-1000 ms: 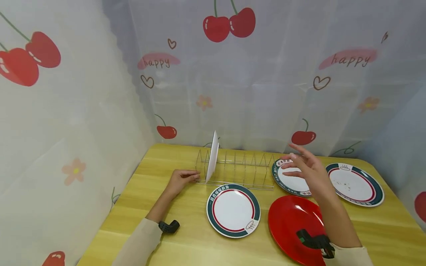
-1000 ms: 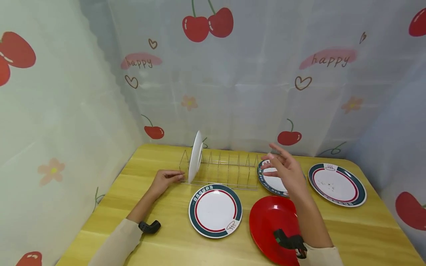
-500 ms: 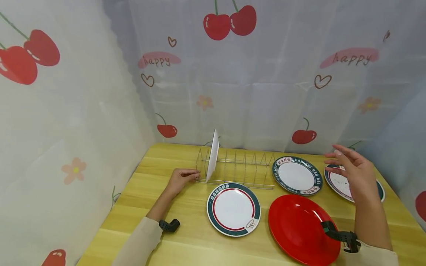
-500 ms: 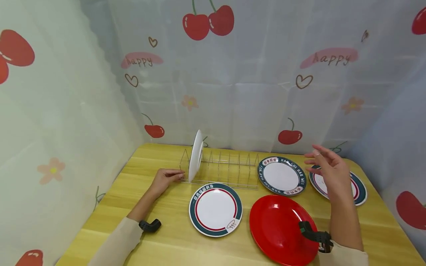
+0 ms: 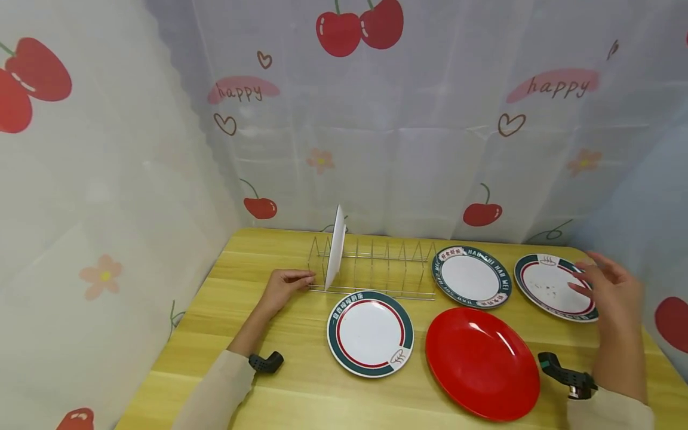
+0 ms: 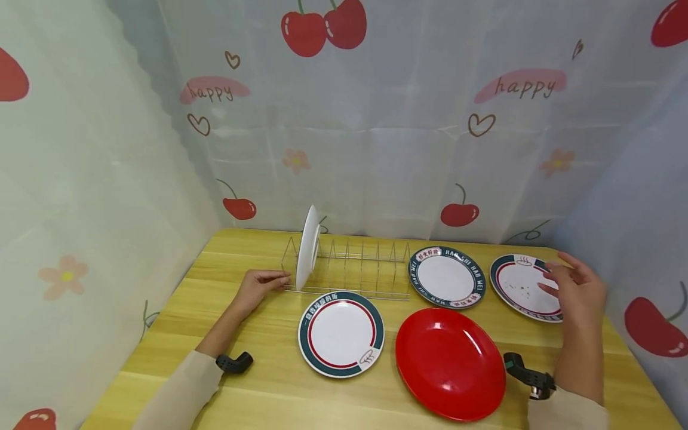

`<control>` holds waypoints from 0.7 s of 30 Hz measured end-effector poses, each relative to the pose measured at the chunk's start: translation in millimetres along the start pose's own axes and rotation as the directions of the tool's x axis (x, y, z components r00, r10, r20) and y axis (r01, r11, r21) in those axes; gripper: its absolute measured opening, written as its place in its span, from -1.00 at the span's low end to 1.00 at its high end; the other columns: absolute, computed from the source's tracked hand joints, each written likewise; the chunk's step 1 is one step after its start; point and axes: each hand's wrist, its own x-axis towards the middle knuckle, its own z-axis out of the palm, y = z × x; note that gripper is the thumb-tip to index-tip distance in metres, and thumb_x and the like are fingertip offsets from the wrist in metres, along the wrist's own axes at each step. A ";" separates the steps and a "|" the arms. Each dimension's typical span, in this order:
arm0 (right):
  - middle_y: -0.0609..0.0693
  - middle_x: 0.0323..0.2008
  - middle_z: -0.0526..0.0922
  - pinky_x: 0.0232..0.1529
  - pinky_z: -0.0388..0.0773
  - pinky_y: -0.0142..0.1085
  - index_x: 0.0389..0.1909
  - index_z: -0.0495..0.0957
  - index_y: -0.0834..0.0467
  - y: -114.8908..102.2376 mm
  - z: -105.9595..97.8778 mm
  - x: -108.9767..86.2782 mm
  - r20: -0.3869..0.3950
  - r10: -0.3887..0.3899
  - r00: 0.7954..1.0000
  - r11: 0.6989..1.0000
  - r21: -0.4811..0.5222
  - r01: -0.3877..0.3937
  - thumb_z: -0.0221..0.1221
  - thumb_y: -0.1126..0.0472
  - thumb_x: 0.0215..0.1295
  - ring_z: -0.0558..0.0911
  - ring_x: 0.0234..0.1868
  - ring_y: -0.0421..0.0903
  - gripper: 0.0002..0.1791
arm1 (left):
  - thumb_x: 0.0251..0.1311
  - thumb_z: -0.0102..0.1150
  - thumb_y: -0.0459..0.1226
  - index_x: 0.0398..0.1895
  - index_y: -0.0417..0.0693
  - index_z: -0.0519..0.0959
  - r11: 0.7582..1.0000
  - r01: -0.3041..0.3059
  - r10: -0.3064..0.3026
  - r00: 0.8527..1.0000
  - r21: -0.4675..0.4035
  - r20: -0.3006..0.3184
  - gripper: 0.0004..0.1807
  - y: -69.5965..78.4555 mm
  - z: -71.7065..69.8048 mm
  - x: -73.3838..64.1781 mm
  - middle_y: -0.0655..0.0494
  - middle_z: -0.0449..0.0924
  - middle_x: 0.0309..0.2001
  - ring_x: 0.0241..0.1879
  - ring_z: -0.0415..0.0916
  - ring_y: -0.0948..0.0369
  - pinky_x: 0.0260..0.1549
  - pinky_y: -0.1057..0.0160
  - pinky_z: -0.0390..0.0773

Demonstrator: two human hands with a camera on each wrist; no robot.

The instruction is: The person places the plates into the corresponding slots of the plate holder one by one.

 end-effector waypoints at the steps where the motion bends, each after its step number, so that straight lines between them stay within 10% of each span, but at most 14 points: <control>1: -0.35 -0.21 0.58 -0.51 0.64 -0.53 0.46 0.40 -0.05 2.1 -4.0 2.2 -0.048 0.017 0.999 0.999 -0.026 -0.019 0.30 0.07 0.39 0.60 -0.30 -0.41 -0.36 | 0.31 0.31 -0.37 -0.05 -0.35 0.73 1.000 0.004 -0.004 1.000 -0.002 -0.001 -0.77 0.2 0.3 0.0 -0.18 0.75 -0.09 -0.16 0.75 0.16 -0.19 0.17 0.76; 9: -0.41 -0.21 0.38 -0.64 0.47 -0.67 0.51 0.32 -0.13 19.9 -35.5 9.0 -0.330 0.144 0.933 0.981 -0.079 -0.179 0.09 0.11 0.53 0.41 -0.32 -0.45 -0.44 | 0.30 0.34 -0.33 -0.06 -0.31 0.74 0.999 0.040 -0.040 0.999 -0.002 -0.013 -0.77 1.0 2.8 1.1 -0.14 0.76 -0.11 -0.18 0.76 0.13 -0.20 0.16 0.76; 21: -0.35 -0.40 0.43 -0.74 0.50 -0.51 0.41 0.40 -0.22 43.1 -59.9 21.3 -0.382 0.250 0.890 0.953 -0.066 -0.296 0.10 0.23 0.47 0.48 -0.66 -0.35 -0.45 | 0.30 0.33 -0.34 -0.06 -0.30 0.74 0.999 0.035 -0.035 0.999 -0.007 -0.007 -0.77 -1.3 0.1 1.0 -0.13 0.76 -0.09 -0.15 0.75 0.11 -0.19 0.13 0.76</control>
